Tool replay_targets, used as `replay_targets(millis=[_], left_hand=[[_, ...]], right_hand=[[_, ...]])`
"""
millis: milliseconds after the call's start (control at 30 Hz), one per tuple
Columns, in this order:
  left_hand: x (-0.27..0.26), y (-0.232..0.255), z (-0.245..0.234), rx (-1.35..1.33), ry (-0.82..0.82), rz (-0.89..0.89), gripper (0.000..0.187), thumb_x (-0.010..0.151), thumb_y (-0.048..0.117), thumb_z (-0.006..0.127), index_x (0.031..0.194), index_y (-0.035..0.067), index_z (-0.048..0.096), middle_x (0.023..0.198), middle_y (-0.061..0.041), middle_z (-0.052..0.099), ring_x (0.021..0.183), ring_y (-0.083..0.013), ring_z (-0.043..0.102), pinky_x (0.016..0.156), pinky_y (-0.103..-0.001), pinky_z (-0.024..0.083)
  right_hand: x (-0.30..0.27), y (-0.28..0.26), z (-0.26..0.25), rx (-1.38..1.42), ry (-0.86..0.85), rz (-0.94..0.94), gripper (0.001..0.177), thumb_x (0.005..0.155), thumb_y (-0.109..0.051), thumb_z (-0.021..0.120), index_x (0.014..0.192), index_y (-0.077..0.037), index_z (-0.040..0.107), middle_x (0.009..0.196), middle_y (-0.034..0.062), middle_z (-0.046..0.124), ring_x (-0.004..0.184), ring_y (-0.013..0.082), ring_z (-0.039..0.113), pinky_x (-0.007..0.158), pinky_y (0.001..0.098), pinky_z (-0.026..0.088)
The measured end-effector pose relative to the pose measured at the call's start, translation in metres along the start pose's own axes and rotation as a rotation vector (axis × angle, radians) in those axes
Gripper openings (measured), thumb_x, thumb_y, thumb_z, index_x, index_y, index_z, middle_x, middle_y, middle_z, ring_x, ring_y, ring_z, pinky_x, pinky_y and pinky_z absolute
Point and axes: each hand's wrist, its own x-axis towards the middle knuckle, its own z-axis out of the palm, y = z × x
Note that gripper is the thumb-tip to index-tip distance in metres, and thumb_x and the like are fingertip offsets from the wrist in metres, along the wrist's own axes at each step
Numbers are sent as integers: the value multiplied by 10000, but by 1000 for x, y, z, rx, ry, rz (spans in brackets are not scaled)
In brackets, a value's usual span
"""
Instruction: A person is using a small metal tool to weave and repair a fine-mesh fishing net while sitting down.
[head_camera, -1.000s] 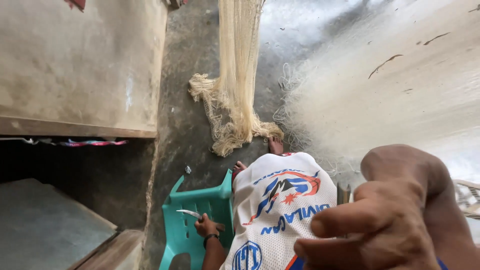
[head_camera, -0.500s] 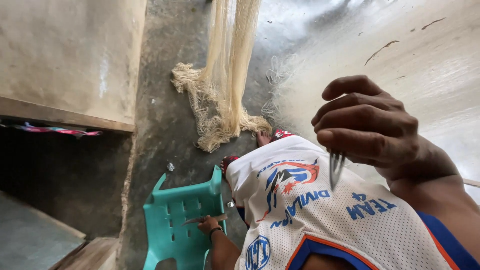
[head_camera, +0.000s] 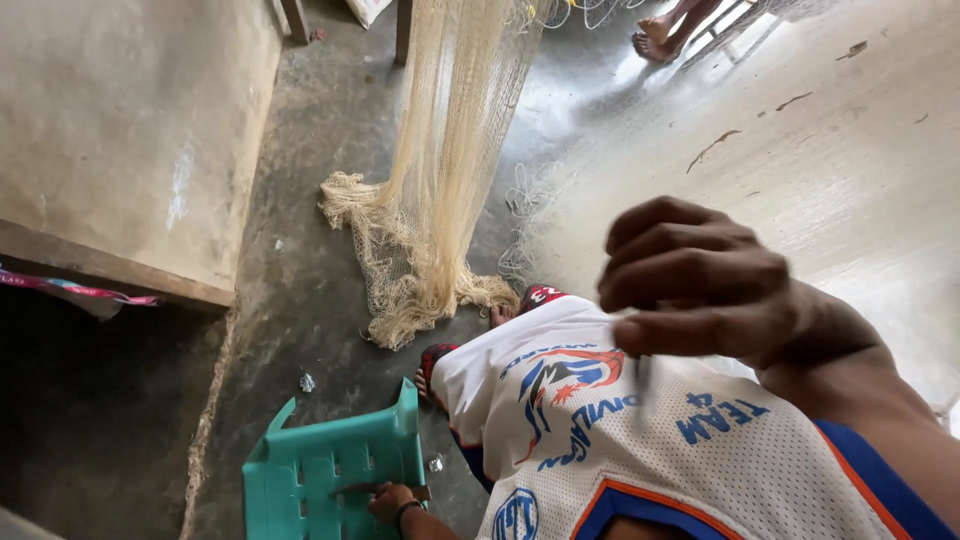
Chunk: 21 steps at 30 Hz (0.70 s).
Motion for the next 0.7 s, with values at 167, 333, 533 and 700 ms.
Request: replay_targets(millis=[167,333,533,700], left_hand=[[-9,7,-21,130,114,54,542,887,256,666,1230,-148,551,1182,-387,624,1093,-569,589,965,-616,477],[-37,109,-39,-318,379,638,333,921,-61,531,1251,-38,571,1186,-315,526,1016,-521,530,954,-576,431],[-235,410,-135,-581,169,1175,180,1004,22,584,1183,17,596,1103,-198,590,987,-354,578,909,-458,495],[-370,529,-250,-783,4,1923,124,1077,36,579,1198,15,595,1123,-161,658,1038,-319,656,936,-410,559]], right_hand=[[24,12,24,-87,-7,-61,187,1022,-44,679,1203,-12,646,972,122,706,821,205,675,770,375,580],[59,13,15,-147,78,-160,194,1058,-95,741,1226,-19,683,952,64,655,797,155,618,720,326,539],[72,3,-8,81,92,-220,316,1132,-63,401,1357,55,590,1018,119,603,844,245,607,831,406,523],[59,-14,-26,237,234,-297,283,1143,-72,422,1284,42,639,1009,119,615,779,246,591,731,394,454]])
